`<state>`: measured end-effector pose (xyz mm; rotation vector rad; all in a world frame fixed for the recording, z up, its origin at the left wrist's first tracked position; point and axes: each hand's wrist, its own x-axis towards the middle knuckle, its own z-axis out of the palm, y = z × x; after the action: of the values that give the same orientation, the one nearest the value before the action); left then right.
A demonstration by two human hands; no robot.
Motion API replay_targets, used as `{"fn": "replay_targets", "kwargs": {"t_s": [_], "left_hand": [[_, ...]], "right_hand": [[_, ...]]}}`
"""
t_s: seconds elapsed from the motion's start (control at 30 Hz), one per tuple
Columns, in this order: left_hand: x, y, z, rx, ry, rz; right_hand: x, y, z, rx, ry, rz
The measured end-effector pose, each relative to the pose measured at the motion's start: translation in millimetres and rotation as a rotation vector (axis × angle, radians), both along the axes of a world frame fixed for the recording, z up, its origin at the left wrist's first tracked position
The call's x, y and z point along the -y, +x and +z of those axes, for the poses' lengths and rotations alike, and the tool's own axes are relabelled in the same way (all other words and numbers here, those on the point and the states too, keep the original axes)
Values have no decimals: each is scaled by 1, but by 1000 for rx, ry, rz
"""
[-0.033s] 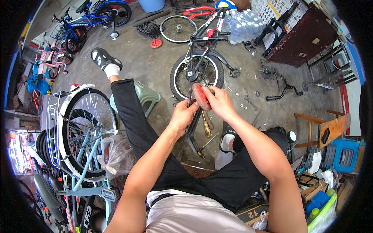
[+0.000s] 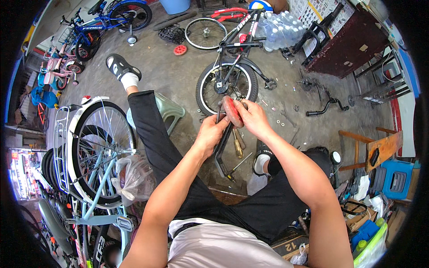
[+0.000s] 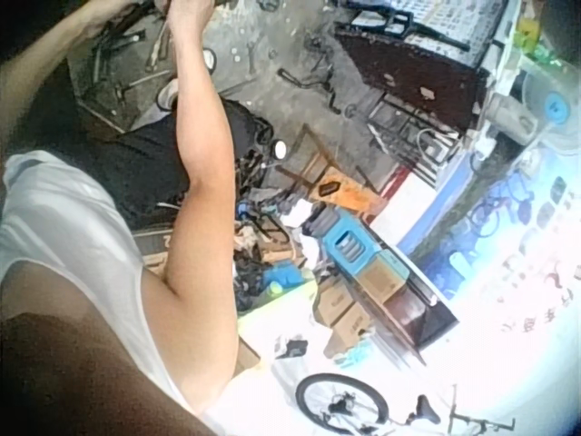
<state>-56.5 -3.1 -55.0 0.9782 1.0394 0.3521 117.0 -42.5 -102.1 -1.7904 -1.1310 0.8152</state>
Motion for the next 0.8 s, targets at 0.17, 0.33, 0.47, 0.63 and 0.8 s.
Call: {"fn": "replay_targets", "kwargs": {"t_s": [0.17, 0.33, 0.47, 0.63, 0.8], "left_hand": [[-5, -9, -15, 97, -39, 3], [-10, -17, -13, 68, -113, -30], [-14, -24, -10, 69, -130, -42], [-11, -16, -4, 92, -102, -42], [-12, -7, 3, 95, -28, -44]], "right_hand": [[6, -4, 8, -146, -50, 47], [9, 0, -5, -90, -2, 70], [7, -4, -3, -198, 63, -35], [6, -1, 18, -480, -53, -28], [8, -5, 22, -566, -19, -91]]}}
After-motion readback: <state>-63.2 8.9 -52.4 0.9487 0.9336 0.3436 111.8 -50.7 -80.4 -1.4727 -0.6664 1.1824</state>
